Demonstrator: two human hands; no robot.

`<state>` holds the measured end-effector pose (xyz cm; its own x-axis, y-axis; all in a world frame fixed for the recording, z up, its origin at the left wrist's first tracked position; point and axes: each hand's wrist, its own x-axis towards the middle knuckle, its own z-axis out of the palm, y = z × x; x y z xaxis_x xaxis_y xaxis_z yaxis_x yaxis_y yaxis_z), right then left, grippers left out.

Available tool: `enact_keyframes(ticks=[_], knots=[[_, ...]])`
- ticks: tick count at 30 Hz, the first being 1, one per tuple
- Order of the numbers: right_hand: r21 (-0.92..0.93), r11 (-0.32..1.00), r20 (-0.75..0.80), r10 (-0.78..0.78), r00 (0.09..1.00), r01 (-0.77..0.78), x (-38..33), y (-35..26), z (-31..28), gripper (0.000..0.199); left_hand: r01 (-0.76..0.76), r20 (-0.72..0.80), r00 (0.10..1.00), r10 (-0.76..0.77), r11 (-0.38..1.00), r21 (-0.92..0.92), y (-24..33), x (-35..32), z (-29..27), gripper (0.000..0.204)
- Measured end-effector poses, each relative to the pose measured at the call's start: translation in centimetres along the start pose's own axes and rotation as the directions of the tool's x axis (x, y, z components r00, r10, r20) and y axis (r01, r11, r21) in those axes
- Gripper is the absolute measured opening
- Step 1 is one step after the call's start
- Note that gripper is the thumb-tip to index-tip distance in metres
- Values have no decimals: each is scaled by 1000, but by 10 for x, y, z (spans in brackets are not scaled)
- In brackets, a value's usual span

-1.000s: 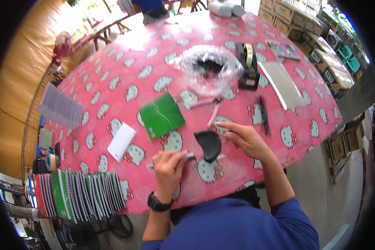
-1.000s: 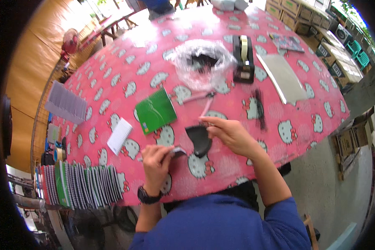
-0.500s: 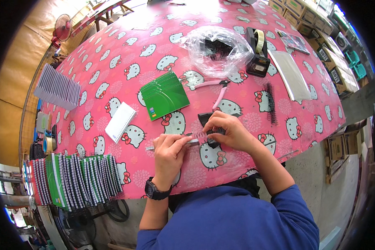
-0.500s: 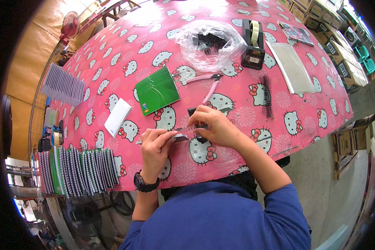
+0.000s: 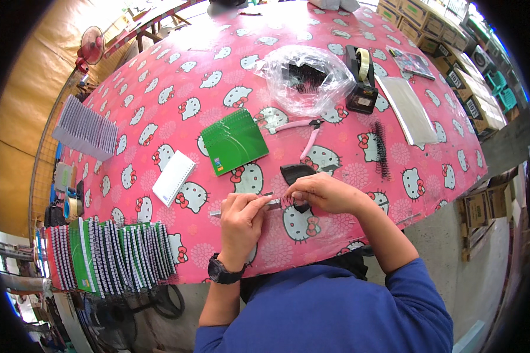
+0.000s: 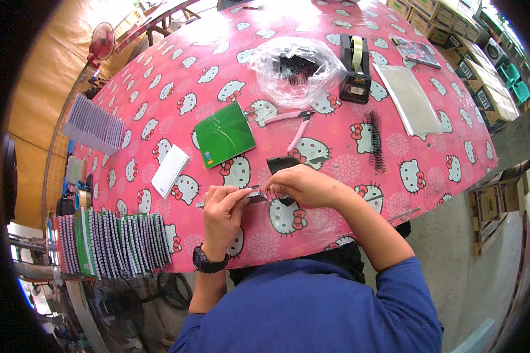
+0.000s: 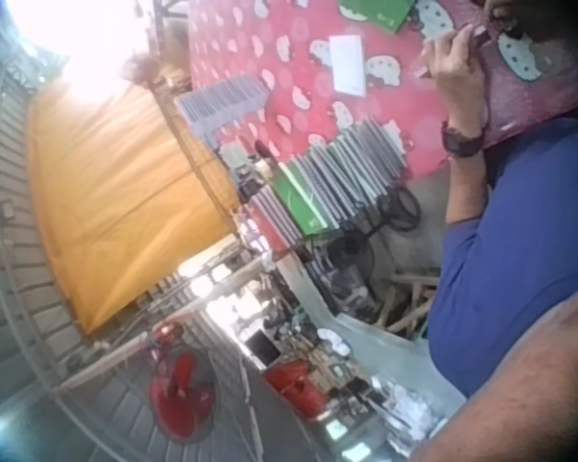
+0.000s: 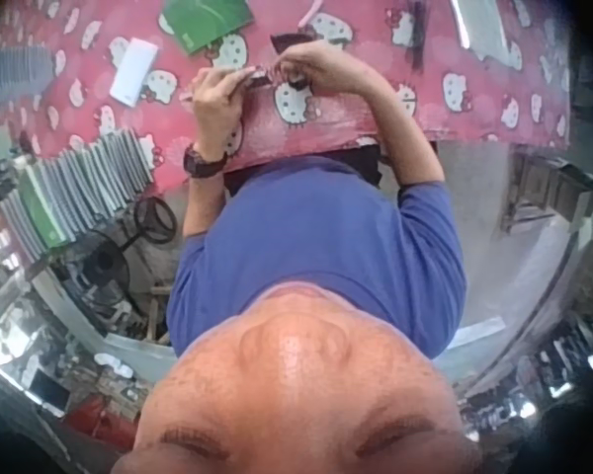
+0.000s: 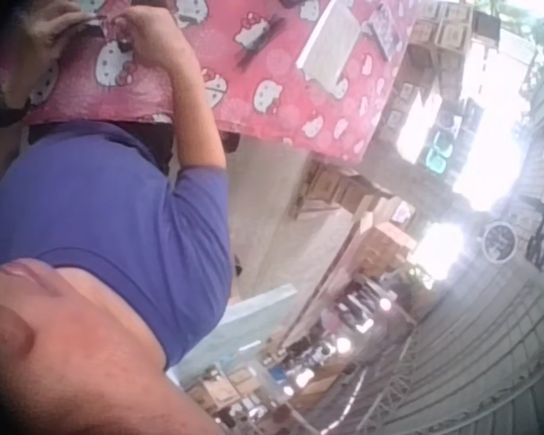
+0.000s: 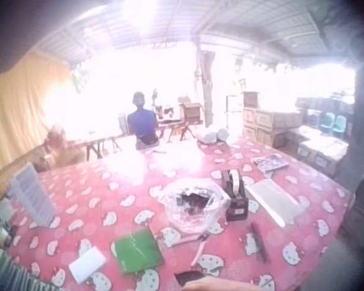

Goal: The person manually assembles notebooks by picking up a green cover and a stack of paper, aligning them, and inserting a spiral binding wire into the pre-punched holes by hand.

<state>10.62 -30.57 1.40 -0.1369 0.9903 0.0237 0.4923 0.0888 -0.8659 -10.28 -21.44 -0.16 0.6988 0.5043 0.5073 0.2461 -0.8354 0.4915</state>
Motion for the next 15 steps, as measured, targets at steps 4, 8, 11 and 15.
enact_keyframes(ticks=[4,8,11,15], knots=[[-63,986,-141,-163,977,155,-6,7,14,32,13,37,999,-13,1000,9,16,5,-1,36],[-12,998,24,55,998,-55,-4,-7,2,37,-44,133,991,34,996,72,11,-7,3,26],[-296,945,-41,-159,986,140,-2,18,-15,49,-58,159,986,46,996,71,19,-2,-3,24],[-511,841,116,-135,984,176,-7,44,-15,71,-97,46,994,102,990,-99,17,0,-5,20]])
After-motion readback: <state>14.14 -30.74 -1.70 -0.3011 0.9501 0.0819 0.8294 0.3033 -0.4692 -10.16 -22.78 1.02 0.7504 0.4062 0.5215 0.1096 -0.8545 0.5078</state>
